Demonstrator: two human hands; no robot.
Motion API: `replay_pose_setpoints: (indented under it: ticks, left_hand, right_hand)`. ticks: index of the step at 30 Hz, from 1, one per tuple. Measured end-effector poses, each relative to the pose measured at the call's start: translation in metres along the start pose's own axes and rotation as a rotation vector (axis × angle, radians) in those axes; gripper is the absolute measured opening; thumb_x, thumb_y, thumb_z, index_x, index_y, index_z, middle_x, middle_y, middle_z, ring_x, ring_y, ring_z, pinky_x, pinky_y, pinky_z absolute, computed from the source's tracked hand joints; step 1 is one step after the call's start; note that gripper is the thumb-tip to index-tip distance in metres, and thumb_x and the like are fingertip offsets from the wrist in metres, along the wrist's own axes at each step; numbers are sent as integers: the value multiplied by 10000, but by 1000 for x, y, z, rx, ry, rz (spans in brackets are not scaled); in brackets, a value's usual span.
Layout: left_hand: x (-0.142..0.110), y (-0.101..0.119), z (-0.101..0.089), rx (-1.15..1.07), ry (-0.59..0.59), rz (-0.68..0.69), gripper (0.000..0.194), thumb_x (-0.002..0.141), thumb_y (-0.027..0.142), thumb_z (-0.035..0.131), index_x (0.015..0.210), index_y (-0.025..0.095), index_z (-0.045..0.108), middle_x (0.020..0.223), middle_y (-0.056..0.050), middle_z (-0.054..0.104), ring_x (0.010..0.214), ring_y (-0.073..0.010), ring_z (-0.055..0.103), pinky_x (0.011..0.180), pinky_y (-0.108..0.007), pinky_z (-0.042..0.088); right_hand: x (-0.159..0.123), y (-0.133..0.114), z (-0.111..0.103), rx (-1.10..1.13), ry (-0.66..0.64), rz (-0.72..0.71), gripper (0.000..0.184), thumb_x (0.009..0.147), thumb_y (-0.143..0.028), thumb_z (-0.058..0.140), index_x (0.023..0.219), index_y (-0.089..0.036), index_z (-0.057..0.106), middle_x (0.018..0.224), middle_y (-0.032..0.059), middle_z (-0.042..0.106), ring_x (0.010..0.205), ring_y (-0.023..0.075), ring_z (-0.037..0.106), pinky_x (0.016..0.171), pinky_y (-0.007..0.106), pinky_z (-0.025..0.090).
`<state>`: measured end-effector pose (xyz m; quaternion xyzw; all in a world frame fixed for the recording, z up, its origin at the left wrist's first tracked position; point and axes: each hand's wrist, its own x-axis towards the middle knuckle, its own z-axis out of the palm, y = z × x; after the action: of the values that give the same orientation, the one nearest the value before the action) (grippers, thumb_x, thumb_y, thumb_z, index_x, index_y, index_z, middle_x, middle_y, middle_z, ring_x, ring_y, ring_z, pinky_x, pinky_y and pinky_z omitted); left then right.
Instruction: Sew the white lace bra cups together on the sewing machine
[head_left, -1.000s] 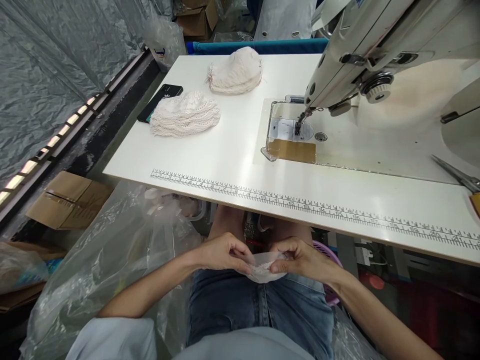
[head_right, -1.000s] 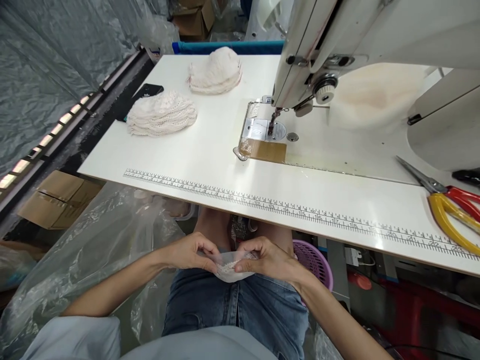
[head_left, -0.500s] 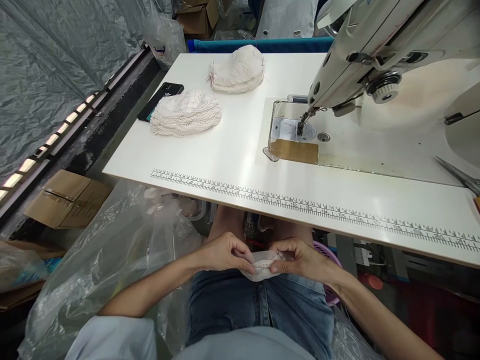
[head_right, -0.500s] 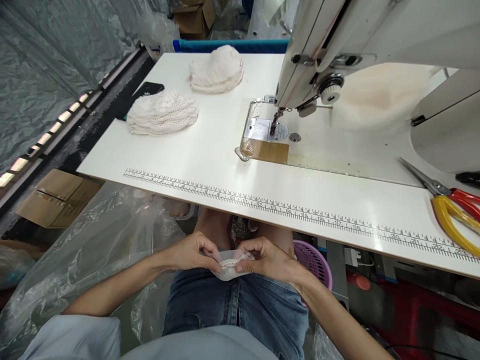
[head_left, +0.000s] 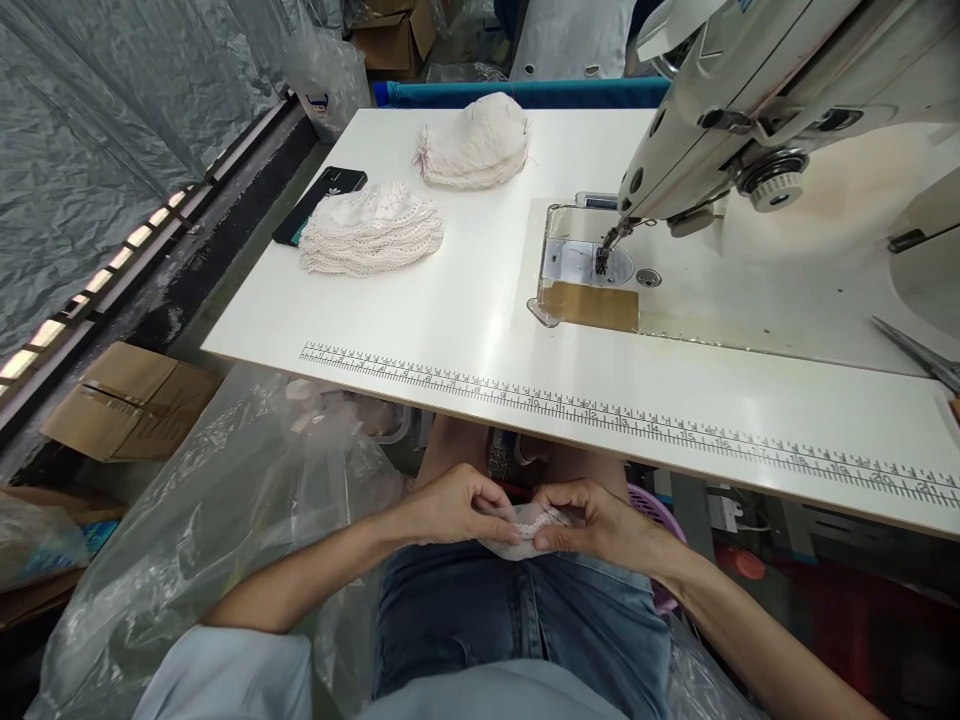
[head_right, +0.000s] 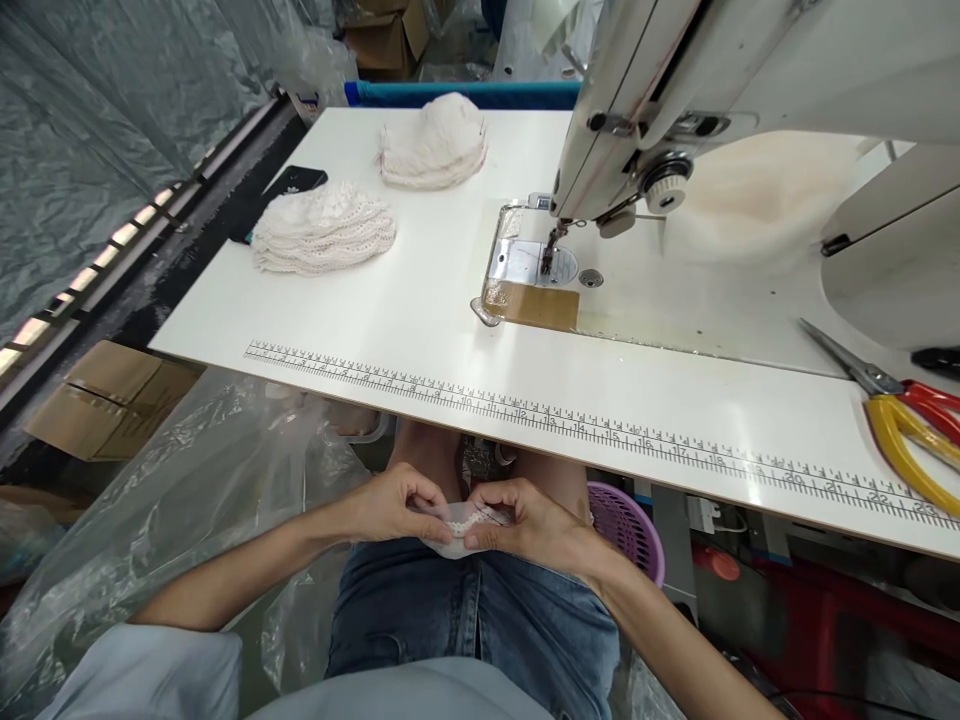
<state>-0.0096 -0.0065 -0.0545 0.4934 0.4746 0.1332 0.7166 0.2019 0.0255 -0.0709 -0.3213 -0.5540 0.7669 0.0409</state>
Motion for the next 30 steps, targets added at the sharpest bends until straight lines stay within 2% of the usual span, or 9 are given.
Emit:
replay_pose_setpoints:
  ticks: [6, 9, 12, 20, 26, 30]
  left_hand:
    - [-4, -6, -7, 16, 10, 33, 233, 672, 304, 722, 772, 94, 719, 640, -17, 640, 565, -85, 504, 525, -159, 366]
    - [-6, -5, -9, 19, 0, 32, 242, 660, 312, 731, 770, 98, 716, 659, -12, 643, 595, -95, 519, 550, -163, 376]
    - [-5, -3, -6, 62, 2, 46, 285, 643, 345, 743, 802, 110, 718, 662, 2, 642, 607, -94, 520, 545, -158, 360]
    - [-2, -3, 2, 84, 55, 35, 282, 678, 355, 705, 808, 106, 724, 684, -23, 678, 602, -109, 556, 535, -162, 380]
    - [-5, -4, 0, 229, 109, 38, 253, 680, 356, 697, 737, 111, 714, 630, -5, 647, 600, -110, 547, 517, -164, 350]
    - [-7, -2, 2, 187, 93, 46, 251, 680, 350, 699, 736, 105, 707, 660, -17, 655, 625, -118, 559, 541, -164, 368]
  right_hand:
    - [-1, -1, -1, -10, 18, 8, 258, 733, -405, 680, 760, -155, 626, 701, -11, 561, 653, 119, 478, 591, 219, 354]
    - [0, -1, 2, -95, 35, -19, 254, 761, -415, 651, 759, -162, 623, 683, -17, 542, 629, 113, 456, 564, 216, 331]
    - [-1, -3, 5, -189, 55, -38, 251, 785, -417, 626, 765, -167, 613, 668, -23, 520, 592, 102, 414, 533, 216, 298]
    - [-5, -5, 5, -303, 81, -27, 307, 793, -482, 599, 855, -184, 562, 711, -20, 516, 617, 113, 408, 527, 214, 299]
    - [-10, -5, 14, -384, 121, -37, 283, 859, -463, 517, 790, -190, 549, 696, -16, 508, 654, 127, 432, 574, 223, 324]
    - [-12, -8, 14, -346, 104, -38, 282, 848, -469, 528, 782, -195, 540, 701, -15, 507, 655, 129, 440, 579, 222, 335]
